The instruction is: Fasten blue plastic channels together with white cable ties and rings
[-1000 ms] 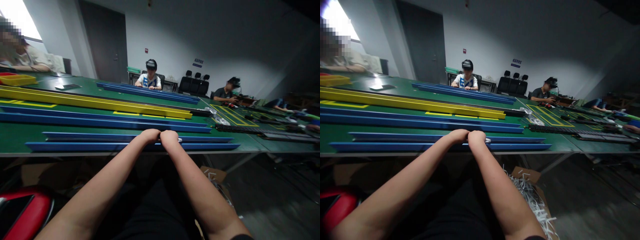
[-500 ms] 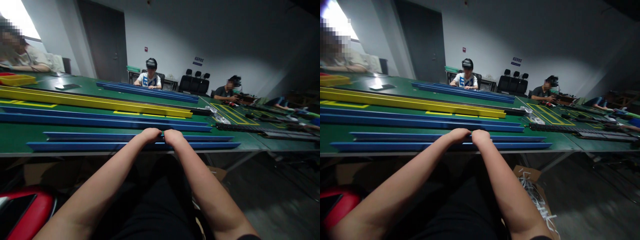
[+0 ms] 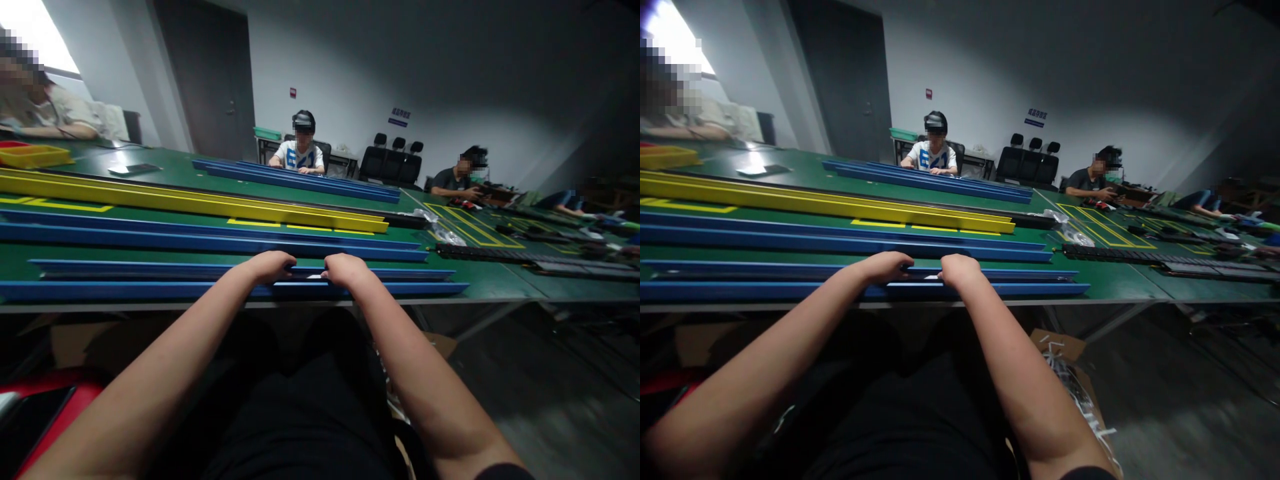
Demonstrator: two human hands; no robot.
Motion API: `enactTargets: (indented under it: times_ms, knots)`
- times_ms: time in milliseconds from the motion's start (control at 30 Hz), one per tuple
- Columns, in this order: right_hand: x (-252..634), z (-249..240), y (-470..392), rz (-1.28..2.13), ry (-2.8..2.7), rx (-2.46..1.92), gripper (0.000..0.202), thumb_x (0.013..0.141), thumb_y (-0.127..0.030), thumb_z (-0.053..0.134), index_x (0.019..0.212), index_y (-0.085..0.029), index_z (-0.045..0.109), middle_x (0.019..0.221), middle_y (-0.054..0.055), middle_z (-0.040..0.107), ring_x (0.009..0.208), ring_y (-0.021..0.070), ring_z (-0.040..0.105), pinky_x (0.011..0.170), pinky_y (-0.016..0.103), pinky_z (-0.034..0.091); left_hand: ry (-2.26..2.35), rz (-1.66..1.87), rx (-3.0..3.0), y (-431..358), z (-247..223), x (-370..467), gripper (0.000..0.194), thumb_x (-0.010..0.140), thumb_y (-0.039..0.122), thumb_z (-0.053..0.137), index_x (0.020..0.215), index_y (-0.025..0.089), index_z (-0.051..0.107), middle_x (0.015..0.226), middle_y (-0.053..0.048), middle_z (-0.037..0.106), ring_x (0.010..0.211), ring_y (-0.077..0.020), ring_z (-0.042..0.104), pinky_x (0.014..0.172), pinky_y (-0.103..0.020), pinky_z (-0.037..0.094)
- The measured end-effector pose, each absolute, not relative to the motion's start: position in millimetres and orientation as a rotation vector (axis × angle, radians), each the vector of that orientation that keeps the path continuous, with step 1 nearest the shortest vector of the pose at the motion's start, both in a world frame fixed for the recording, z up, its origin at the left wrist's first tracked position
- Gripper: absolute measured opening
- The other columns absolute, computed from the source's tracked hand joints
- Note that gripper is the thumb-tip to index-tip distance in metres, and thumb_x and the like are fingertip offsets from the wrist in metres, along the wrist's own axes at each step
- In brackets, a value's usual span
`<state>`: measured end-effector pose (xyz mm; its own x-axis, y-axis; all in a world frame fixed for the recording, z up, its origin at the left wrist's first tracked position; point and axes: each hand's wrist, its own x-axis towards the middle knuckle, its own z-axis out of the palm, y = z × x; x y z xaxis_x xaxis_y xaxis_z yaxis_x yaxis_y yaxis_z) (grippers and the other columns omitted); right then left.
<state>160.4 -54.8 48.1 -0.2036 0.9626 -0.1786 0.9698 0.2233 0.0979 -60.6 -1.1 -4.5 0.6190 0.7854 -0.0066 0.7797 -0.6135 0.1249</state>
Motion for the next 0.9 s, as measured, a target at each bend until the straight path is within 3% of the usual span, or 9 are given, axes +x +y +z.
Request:
enactTargets:
  times_ms: [200, 467, 700, 900]
  knots:
    - [150.8, 42.1, -54.0, -0.033, 2.218, 1.915, 0.039, 0.08, -0.044, 0.065, 0.108, -0.018, 0.071, 0.111, 0.016, 0.069, 0.1, 0.0278, 0.066, 0.083, 0.036, 0.051, 1.384, 0.074, 2.656, 1.1, -6.3, -60.0, 0.027, 0.075, 0.041, 0.06, 0.097, 0.027, 0.067, 0.094, -0.003, 0.071, 0.083, -0.0192, 0.063, 0.07, -0.025, 0.043]
    - [133.9, 40.8, -50.2, -0.022, 2.136, 2.02, 0.03, 0.083, -0.014, 0.055, 0.108, -0.015, 0.072, 0.111, 0.021, 0.068, 0.101, 0.0269, 0.067, 0.086, 0.037, 0.051, 1.376, 0.061, 2.636, -0.4, -2.7, -59.6, 0.028, 0.075, 0.042, 0.058, 0.097, 0.026, 0.066, 0.092, -0.002, 0.072, 0.078, -0.0185, 0.063, 0.063, -0.025, 0.04]
    - [127.7, 41.2, -51.7, -0.023, 2.115, 2.036, 0.034, 0.082, -0.01, 0.052, 0.11, -0.012, 0.071, 0.112, 0.022, 0.067, 0.102, 0.0277, 0.066, 0.085, 0.038, 0.052, 1.388, 0.063, 2.631, 1.5, -5.6, -59.7, 0.031, 0.073, 0.043, 0.058, 0.099, 0.027, 0.065, 0.095, -0.002, 0.072, 0.079, -0.0189, 0.063, 0.061, -0.025, 0.039]
    - [123.7, 41.6, -52.7, -0.024, 2.088, 2.051, 0.034, 0.081, -0.009, 0.052, 0.109, -0.014, 0.072, 0.114, 0.022, 0.067, 0.103, 0.0288, 0.066, 0.084, 0.041, 0.053, 1.411, 0.075, 2.61, 2.3, -5.6, -55.5, 0.028, 0.072, 0.043, 0.058, 0.092, 0.026, 0.068, 0.085, -0.002, 0.072, 0.072, -0.0186, 0.062, 0.059, -0.026, 0.039]
